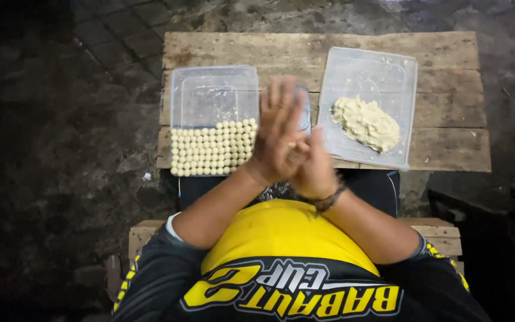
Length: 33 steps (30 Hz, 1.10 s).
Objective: The person repeatedly pinches off small portions of dough from a container, weighs each portion on a digital scale, rolls it into a ball between the palms, and places the finished balls into a clear plastic tray. The process is repeated continuously throughout the clip.
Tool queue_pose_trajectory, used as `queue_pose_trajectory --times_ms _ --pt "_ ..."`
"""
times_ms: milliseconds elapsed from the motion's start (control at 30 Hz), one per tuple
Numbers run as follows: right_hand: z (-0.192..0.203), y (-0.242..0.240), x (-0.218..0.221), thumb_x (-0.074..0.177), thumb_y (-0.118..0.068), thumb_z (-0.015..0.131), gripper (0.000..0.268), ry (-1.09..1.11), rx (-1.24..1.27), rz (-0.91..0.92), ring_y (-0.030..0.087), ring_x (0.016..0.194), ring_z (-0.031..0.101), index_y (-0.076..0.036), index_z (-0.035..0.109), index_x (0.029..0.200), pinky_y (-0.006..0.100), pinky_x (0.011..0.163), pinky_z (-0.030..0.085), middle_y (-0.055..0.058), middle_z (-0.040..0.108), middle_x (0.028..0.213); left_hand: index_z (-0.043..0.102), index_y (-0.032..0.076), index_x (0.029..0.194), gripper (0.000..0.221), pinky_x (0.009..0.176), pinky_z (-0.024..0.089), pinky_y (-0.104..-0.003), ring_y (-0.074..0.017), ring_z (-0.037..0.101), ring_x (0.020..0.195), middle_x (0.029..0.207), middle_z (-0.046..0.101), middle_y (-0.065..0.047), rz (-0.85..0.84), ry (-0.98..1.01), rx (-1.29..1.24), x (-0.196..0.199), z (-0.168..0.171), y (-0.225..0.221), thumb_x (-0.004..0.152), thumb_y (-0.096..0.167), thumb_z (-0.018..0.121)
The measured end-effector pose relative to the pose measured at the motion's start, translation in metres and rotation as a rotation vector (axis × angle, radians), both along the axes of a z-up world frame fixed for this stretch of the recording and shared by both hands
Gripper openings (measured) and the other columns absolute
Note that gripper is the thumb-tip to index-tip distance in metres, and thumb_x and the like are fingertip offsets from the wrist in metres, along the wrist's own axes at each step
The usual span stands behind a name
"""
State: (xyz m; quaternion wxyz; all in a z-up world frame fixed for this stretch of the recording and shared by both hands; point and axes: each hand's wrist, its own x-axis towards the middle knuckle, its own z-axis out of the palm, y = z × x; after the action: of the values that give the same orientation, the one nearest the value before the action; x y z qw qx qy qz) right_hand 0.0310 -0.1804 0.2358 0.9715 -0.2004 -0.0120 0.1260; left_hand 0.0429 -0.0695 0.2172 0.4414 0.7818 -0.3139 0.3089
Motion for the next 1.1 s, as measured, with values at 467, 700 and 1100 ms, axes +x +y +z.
queue_pose_trajectory --times_ms 467,700,1100 --pt "-0.035 -0.009 0.026 0.103 -0.067 0.031 0.083 -0.563 0.183 0.399 0.041 0.16 -0.006 -0.019 0.005 0.165 0.062 0.128 0.002 0.01 -0.007 0.174 0.029 0.023 0.167 0.087 0.134 0.015 -0.067 -0.0504 0.021 0.161 0.173 0.02 -0.019 -0.205 -0.16 -0.038 -0.034 0.013 -0.024 0.1 0.078 0.038" --pt "-0.051 -0.02 -0.009 0.105 -0.048 0.051 0.048 0.193 0.161 -0.07 0.023 0.118 0.071 -0.011 0.062 0.133 0.023 0.108 0.052 0.006 0.071 0.13 0.032 0.028 0.167 0.071 0.138 0.004 -0.067 -0.0456 0.013 0.166 0.177 0.019 -0.016 0.012 0.033 0.0 -0.019 -0.001 -0.012 0.109 0.069 0.036" --pt "0.006 0.033 -0.001 0.096 -0.067 0.061 0.096 -0.586 -0.042 0.281 0.036 0.166 0.014 -0.015 0.023 0.167 0.052 0.138 0.018 0.013 0.015 0.177 0.033 0.034 0.159 0.1 0.131 -0.01 -0.055 -0.0331 0.007 0.163 0.172 0.021 -0.006 -0.053 0.206 0.708 -0.037 0.037 -0.002 0.074 0.083 0.015"
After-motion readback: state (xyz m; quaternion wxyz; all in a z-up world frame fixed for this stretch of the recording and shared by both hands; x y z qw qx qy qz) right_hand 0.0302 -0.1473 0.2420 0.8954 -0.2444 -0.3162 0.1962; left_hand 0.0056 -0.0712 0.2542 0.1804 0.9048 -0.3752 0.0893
